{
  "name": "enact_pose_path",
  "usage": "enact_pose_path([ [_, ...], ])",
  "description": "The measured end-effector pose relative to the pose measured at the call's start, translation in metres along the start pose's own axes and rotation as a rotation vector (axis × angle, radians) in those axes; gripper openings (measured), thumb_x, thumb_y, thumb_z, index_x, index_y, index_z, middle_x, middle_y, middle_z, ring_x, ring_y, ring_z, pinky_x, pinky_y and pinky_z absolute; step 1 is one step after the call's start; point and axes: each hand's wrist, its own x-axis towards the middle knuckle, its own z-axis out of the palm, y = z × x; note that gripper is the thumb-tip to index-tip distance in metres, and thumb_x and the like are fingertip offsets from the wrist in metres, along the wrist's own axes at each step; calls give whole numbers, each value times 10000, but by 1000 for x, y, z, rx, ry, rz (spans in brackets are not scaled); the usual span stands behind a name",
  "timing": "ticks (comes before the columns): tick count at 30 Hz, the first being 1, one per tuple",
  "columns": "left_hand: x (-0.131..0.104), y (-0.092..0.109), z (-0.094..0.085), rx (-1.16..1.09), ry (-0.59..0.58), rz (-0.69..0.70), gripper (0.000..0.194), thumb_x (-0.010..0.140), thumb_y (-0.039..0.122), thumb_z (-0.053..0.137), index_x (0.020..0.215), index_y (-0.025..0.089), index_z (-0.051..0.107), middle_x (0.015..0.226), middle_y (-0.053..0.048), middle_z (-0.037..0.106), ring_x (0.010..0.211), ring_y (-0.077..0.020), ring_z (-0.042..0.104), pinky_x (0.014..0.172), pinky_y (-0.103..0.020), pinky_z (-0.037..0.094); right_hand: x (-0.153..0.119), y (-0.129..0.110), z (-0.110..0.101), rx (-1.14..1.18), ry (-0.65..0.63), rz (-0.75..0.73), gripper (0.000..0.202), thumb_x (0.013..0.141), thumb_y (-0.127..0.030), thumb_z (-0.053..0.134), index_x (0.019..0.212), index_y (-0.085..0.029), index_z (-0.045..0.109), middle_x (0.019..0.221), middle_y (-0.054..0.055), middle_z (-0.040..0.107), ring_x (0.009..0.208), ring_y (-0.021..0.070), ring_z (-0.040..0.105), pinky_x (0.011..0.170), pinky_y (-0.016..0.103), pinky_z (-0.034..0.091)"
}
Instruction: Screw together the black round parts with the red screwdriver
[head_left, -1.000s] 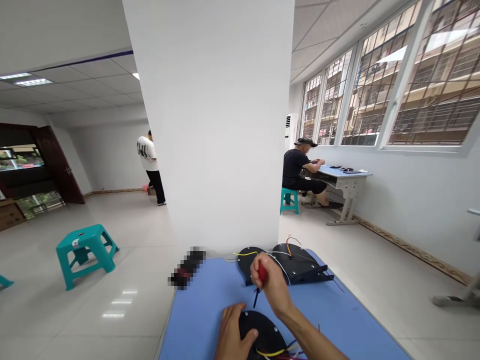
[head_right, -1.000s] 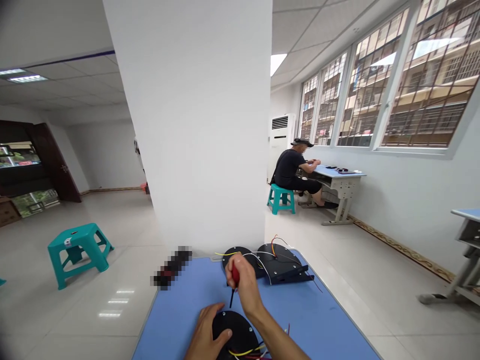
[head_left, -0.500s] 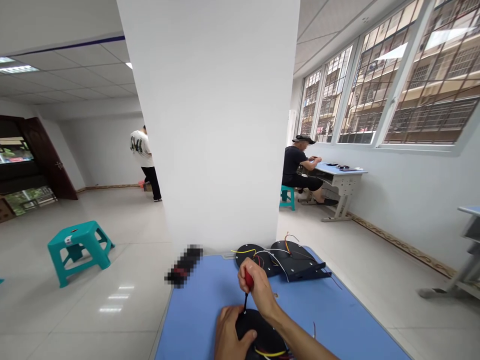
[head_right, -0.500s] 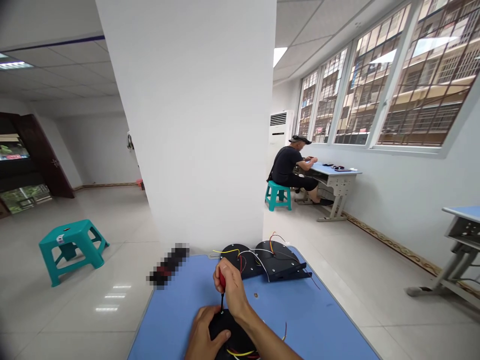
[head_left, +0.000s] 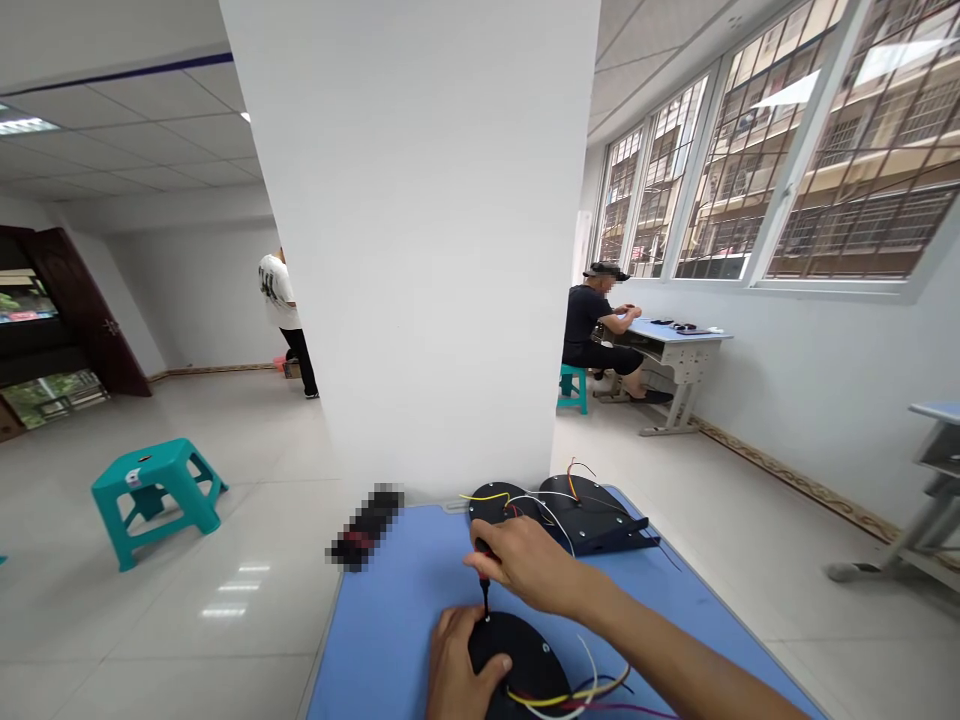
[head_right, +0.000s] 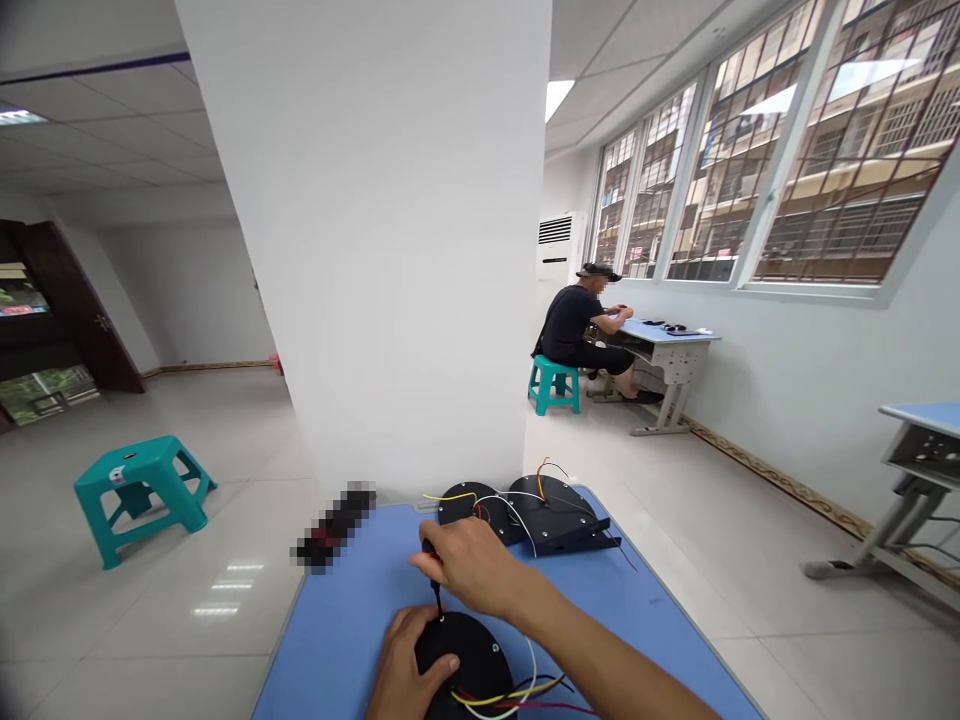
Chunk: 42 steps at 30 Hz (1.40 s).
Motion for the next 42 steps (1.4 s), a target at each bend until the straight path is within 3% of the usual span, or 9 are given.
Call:
enact_pose_path([
  [4,-2,8,-4,11,-8,-15,538,648,174,613,1182,116,638,1195,-123,632,1167,-270,543,1048,-333,378,11,-1,-31,-130,-231,-160,210,816,-58,570,831,-243,668,782,-17,650,745,153,608,678,245,415],
  [7,-1,5,-3,18,-5,14,522,662,187,606,1180,131,641,1187,-114,637,1159,-269,548,1041,-338,382,18,0,-39,-242,-259,-170,202,767,-42,617,718,-225,687,876,-3,666,760,155,618,688,262,418],
  [14,4,-7,1,72,29,74,405,769,207,562,1151,110,651,1151,-127,651,1118,-254,580,1015,-343,416,24,-6,-17,-433,-212,-129,267,861,-295,676,625,-174,643,843,28,661,597,126,559,542,268,321],
  [21,7,5,2,164,85,123,226,818,96,506,895,121,717,956,-123,689,967,-273,614,909,-416,449,27,-5,-4,-499,-239,-160,238,822,-165,581,586,-180,552,791,10,644,569,119,504,534,281,271],
  [26,5,8,4,192,108,171,217,838,80,524,885,145,726,936,-105,711,947,-268,622,881,-417,454,17,-15,-14,-490,-294,-168,97,793,-104,527,803,-182,584,856,13,673,639,131,556,585,266,339],
  [29,5,6,4,200,130,187,202,840,85,543,873,160,727,919,-91,721,935,-266,628,867,-410,462,11,-23,-21,-485,-314,-109,251,774,-95,534,1015,-160,556,873,12,693,697,143,609,605,241,385],
  [35,8,2,7,213,172,206,201,820,73,561,849,178,730,885,-79,722,898,-260,644,842,-400,486,13,-24,-22,-635,-358,93,262,902,-328,531,884,-92,642,758,165,701,723,307,678,616,344,437],
  [38,9,0,7,209,176,214,175,820,84,582,848,167,734,879,-83,721,887,-258,652,832,-396,499,15,-24,-27,-616,-457,16,144,872,-231,569,954,-146,651,878,117,712,805,263,687,682,315,458],
  [42,9,-2,7,201,165,236,173,823,81,599,879,155,745,887,-81,738,909,-256,652,852,-400,501,15,-27,-31,-596,-518,-66,280,824,-222,620,1102,-188,624,1039,106,694,855,251,686,719,320,479],
])
